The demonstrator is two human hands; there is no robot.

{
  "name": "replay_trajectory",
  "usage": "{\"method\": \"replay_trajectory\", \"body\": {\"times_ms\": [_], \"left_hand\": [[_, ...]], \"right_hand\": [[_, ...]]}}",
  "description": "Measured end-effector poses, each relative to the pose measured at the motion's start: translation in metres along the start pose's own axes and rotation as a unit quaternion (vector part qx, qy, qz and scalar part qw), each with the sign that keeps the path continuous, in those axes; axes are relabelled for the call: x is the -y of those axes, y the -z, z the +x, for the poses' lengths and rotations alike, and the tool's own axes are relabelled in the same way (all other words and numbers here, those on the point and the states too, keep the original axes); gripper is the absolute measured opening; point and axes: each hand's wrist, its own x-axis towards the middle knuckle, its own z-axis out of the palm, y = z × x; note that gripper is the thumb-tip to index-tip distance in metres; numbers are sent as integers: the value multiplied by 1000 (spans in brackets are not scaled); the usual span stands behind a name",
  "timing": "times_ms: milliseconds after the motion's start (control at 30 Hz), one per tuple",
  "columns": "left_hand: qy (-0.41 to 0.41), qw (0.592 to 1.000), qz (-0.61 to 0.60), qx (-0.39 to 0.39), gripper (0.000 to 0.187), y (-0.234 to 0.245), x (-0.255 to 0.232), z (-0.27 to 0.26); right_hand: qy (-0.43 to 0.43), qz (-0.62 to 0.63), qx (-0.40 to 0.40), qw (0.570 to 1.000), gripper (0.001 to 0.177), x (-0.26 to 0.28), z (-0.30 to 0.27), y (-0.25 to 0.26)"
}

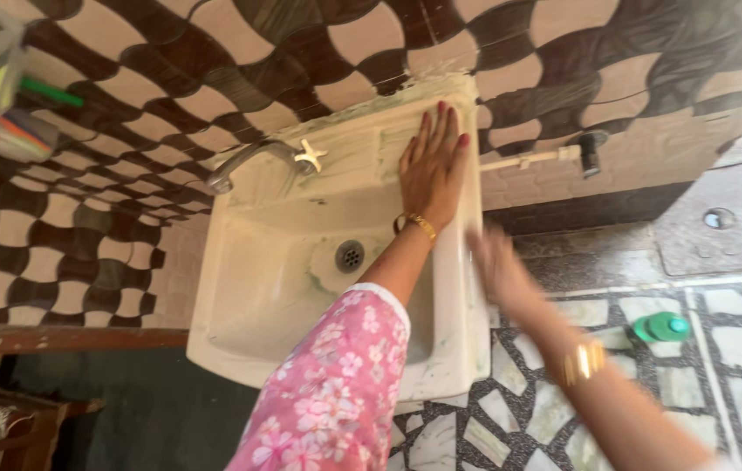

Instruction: The person scrubs a white pedestal sink using a blue sponge and a steel wool pad. They clean the basin, faucet, and pedestal, then rinse the sink and their hands under running water.

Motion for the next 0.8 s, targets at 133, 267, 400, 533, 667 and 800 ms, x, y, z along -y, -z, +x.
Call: {"method": "replay_trajectory", "body": {"times_ms": [133, 267, 400, 533, 667, 800], "left_hand": [[5, 1000, -17, 14, 67, 9, 0, -7], [-3, 1000, -17, 14, 65, 5, 1, -6], [-9, 1000, -17, 5, 63, 1, 11, -4], [-17, 1000, 3, -6, 62, -1, 5, -2], [-1, 1000, -13, 4, 63, 9, 1, -2], [-4, 1000, -15, 6, 62, 12, -1, -5]], "right_hand": [[-105, 62, -43, 992, 81, -9, -47, -20], [-27, 22, -18, 999, 82, 11, 47, 11], [70, 91, -40, 993, 67, 41, 162, 40], [23, 132, -52, 990, 67, 35, 158, 40], [-9, 99, 9, 995, 74, 11, 53, 12], [-105, 17, -35, 994, 77, -14, -30, -20]]}}
